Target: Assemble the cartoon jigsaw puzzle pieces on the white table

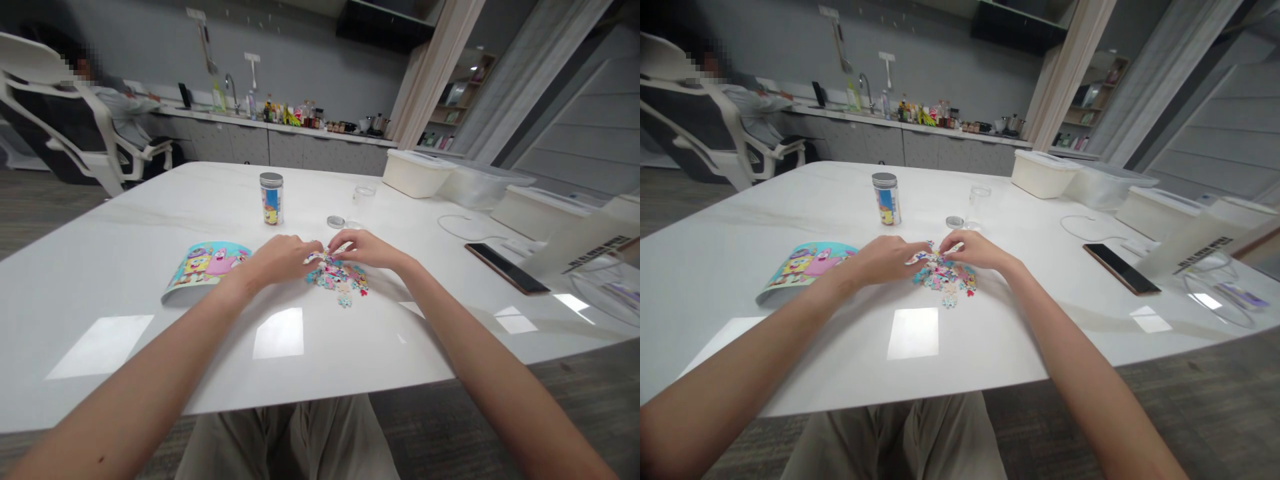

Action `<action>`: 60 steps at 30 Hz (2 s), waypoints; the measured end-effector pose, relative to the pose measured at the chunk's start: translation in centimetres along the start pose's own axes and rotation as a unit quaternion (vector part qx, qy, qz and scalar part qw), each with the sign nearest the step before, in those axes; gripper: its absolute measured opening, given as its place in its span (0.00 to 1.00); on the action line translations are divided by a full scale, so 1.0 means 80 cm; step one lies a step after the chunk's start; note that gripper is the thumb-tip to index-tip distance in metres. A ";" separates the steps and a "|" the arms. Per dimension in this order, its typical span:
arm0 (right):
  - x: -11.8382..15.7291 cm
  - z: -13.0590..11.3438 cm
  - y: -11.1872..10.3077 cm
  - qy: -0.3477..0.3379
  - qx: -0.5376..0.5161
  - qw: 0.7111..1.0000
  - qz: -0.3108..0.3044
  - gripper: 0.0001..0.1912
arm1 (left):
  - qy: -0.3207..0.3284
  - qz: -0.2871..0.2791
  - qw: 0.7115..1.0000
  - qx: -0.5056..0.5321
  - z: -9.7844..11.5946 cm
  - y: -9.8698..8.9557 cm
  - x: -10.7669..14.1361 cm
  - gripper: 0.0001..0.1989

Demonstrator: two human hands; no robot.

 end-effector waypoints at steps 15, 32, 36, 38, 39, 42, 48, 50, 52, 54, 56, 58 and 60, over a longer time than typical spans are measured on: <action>0.016 0.005 0.012 0.085 0.070 0.980 -0.166 0.12 | 0.129 0.004 0.992 -0.005 0.026 0.007 0.004 0.12; 0.002 -0.018 0.014 -0.033 0.031 0.999 -0.028 0.08 | 0.096 -0.014 0.993 -0.072 0.003 0.008 0.002 0.15; 0.003 -0.023 0.020 -0.068 0.049 0.996 -0.043 0.10 | 0.079 -0.025 0.992 -0.091 -0.003 0.008 0.002 0.15; 0.004 -0.022 0.020 -0.066 0.048 0.996 -0.045 0.12 | 0.078 -0.028 0.992 -0.093 -0.005 0.009 0.002 0.15; 0.005 -0.021 0.019 -0.064 0.049 0.996 -0.042 0.14 | 0.078 -0.028 0.992 -0.093 -0.006 0.009 0.003 0.15; 0.005 -0.020 0.010 -0.065 0.075 0.995 -0.017 0.16 | 0.076 -0.026 0.993 -0.087 -0.007 0.009 0.003 0.16; 0.009 -0.002 -0.007 -0.013 0.222 0.974 -0.030 0.11 | 0.076 -0.029 0.993 -0.085 -0.005 0.007 0.002 0.15; 0.012 0.004 -0.011 0.011 0.229 0.972 -0.045 0.07 | 0.076 -0.028 0.993 -0.085 -0.005 0.007 0.002 0.15; 0.015 0.007 -0.012 0.027 0.225 0.972 -0.065 0.06 | 0.079 -0.028 0.993 -0.086 -0.005 0.008 0.002 0.16; 0.017 0.007 -0.012 0.038 0.220 0.971 -0.082 0.06 | 0.088 -0.021 0.992 -0.085 -0.002 0.009 0.001 0.16; 0.018 0.005 -0.011 0.046 0.212 0.972 -0.090 0.06 | 0.106 -0.007 0.991 -0.081 0.005 0.008 0.002 0.17; 0.019 0.005 -0.012 0.051 0.198 0.974 -0.092 0.06 | 0.131 0.007 0.988 -0.076 0.016 0.008 0.003 0.17; 0.019 0.004 -0.013 0.050 0.188 0.977 -0.091 0.06 | 0.165 0.015 0.984 -0.071 0.031 0.009 0.004 0.17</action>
Point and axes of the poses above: each hand's wrist, its own x-axis away from the middle knuckle, its own y-axis out of the palm, z = x × y, the point moved 6 cm from there along -x, towards the middle knuckle, and after that the axes turned 3 degrees about y, right-handed, at the moved point
